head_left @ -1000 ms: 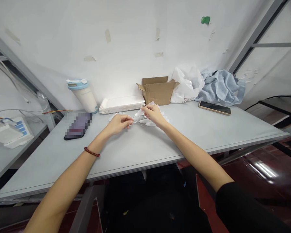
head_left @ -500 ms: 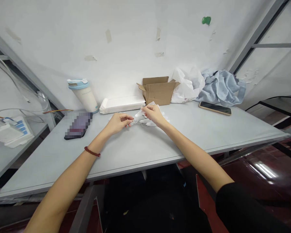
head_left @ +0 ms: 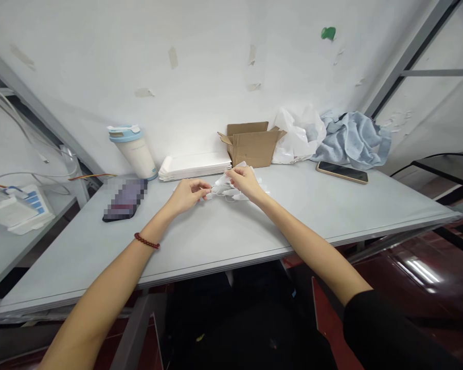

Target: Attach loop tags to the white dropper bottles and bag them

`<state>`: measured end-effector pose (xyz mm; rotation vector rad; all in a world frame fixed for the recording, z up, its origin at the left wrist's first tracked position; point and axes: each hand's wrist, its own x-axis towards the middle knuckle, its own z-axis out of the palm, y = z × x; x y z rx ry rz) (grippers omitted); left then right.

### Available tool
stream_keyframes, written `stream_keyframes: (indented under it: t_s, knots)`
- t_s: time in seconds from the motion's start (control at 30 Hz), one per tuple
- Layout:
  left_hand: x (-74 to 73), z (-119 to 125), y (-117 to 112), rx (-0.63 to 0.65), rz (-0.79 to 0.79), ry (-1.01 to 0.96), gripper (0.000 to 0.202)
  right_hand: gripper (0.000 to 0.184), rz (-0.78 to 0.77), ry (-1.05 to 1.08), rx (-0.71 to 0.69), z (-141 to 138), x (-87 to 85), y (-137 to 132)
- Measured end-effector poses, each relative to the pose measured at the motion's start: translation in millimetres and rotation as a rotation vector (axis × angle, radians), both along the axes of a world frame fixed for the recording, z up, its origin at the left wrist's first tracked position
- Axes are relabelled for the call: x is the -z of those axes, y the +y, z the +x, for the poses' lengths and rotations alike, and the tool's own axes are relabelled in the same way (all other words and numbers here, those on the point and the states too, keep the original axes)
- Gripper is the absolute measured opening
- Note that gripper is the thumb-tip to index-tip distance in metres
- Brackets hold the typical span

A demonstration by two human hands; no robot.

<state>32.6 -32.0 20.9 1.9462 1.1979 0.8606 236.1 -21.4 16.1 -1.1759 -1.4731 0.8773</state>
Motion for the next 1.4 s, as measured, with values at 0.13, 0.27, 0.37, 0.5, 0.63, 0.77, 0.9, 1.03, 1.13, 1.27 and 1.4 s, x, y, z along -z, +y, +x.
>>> stream_keyframes:
  t_s: [0.13,0.27,0.37,0.5,0.63,0.77,0.9,1.03,1.13,1.27,1.4]
  knots:
    - [0.4,-0.3,0.4,-0.007,-0.007,0.001,0.029,0.027,0.017,0.0,-0.008,-0.1,1.6,0.5]
    - [0.1,0.0,0.2,-0.015,-0.016,-0.003,0.029,0.027,0.032,0.006,-0.007,-0.3,2.5,1.0]
    - [-1.3,0.9,-0.8,-0.018,-0.022,-0.015,0.028,0.027,0.036,0.002,-0.006,-0.5,2.4,0.5]
    - [-3.5,2.2,-2.5,-0.015,-0.02,-0.032,0.027,0.027,0.036,-0.018,0.02,-0.5,2.2,0.1]
    - [-3.1,2.5,-2.9,-0.036,-0.012,-0.05,0.027,0.03,0.043,-0.051,0.001,0.3,2.2,0.6]
    - [-1.7,2.3,-2.3,-0.08,-0.015,-0.061,0.027,0.031,0.03,-0.06,-0.003,0.3,2.6,1.0]
    - [-3.9,2.4,-1.9,-0.152,-0.033,-0.098,0.024,0.03,0.007,-0.037,-0.04,-0.9,2.9,-0.6]
    - [-6.5,1.5,-1.6,-0.166,-0.025,-0.14,0.019,0.028,-0.004,-0.046,-0.098,-1.5,1.3,-3.8]
    - [-6.6,1.4,-2.0,-0.151,-0.016,-0.143,0.018,0.028,0.036,-0.079,-0.129,-1.0,0.0,-5.1]
    - [-4.2,2.5,-2.6,-0.126,-0.013,-0.128,0.019,0.026,0.104,-0.129,-0.143,0.6,-0.6,-4.4]
    - [-0.9,3.3,-3.1,-0.097,0.012,-0.113,0.02,0.025,0.155,-0.181,-0.157,1.6,0.3,-3.8]
